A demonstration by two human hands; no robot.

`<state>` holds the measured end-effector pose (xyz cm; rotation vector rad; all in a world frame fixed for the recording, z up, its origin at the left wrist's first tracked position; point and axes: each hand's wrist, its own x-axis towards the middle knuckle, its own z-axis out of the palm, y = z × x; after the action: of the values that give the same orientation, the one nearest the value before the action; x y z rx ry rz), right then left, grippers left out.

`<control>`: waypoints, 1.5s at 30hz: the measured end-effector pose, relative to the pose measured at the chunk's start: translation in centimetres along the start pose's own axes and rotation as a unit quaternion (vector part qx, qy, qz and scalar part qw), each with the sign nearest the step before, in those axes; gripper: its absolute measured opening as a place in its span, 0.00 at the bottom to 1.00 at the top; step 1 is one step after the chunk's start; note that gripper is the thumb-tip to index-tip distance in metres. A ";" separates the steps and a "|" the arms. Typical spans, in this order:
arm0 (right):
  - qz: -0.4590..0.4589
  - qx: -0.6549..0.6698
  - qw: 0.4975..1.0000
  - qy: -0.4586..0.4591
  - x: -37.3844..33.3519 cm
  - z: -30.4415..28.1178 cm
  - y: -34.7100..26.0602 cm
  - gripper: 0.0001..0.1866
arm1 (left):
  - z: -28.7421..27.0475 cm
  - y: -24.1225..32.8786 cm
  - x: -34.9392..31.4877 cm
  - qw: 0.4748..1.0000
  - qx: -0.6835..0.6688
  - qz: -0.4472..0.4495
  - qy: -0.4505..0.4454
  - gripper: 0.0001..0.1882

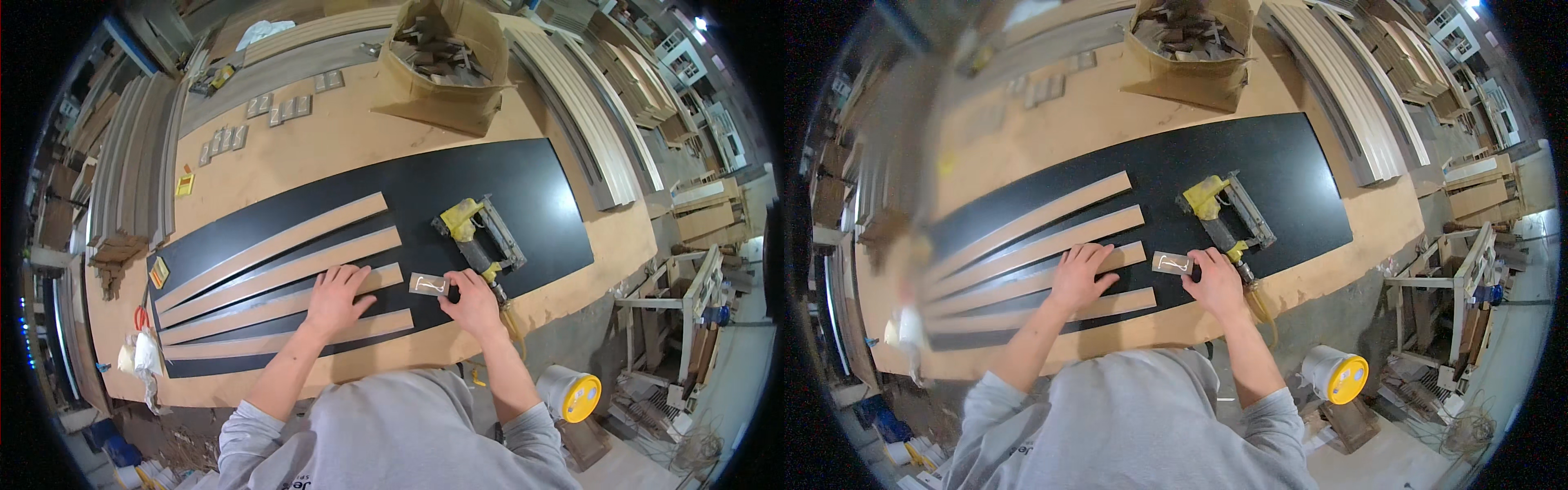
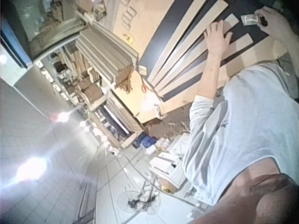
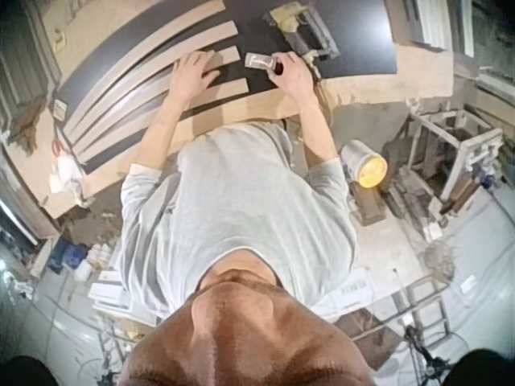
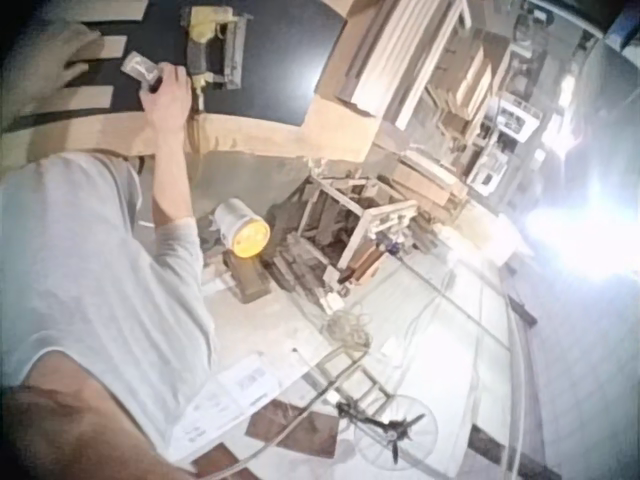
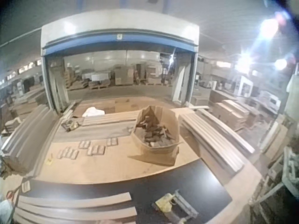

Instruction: Manually align and attach small wooden blocks to larger wooden strips using a pneumatic nail gun in a workshop.

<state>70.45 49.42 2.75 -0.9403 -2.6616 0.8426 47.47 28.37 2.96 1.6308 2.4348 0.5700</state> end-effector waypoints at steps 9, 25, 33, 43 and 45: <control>-0.082 -0.001 0.996 -0.022 2.1 1.3 -0.9 0.22 | -2.8 0.9 1.9 0.986 -0.150 -0.042 -0.053 0.27; -0.127 0.135 0.982 0.036 -0.6 -1.6 -3.0 0.22 | -0.6 6.0 1.7 0.823 -0.508 -0.232 -0.102 0.15; -0.118 0.042 0.988 0.092 -0.8 -2.1 -5.7 0.25 | -1.9 6.3 2.6 0.771 -0.540 -0.335 -0.048 0.16; -0.166 0.007 0.978 0.129 0.0 -3.1 -6.2 0.27 | -2.3 5.8 1.2 0.696 -0.660 -0.283 -0.008 0.13; -0.168 0.015 0.977 0.134 -0.1 -2.9 -6.9 0.27 | -2.5 5.1 1.5 0.717 -0.630 -0.297 -0.028 0.13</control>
<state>68.00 46.23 9.08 -0.5272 -2.4653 0.6284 50.44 30.95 7.40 0.2573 1.5203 1.4902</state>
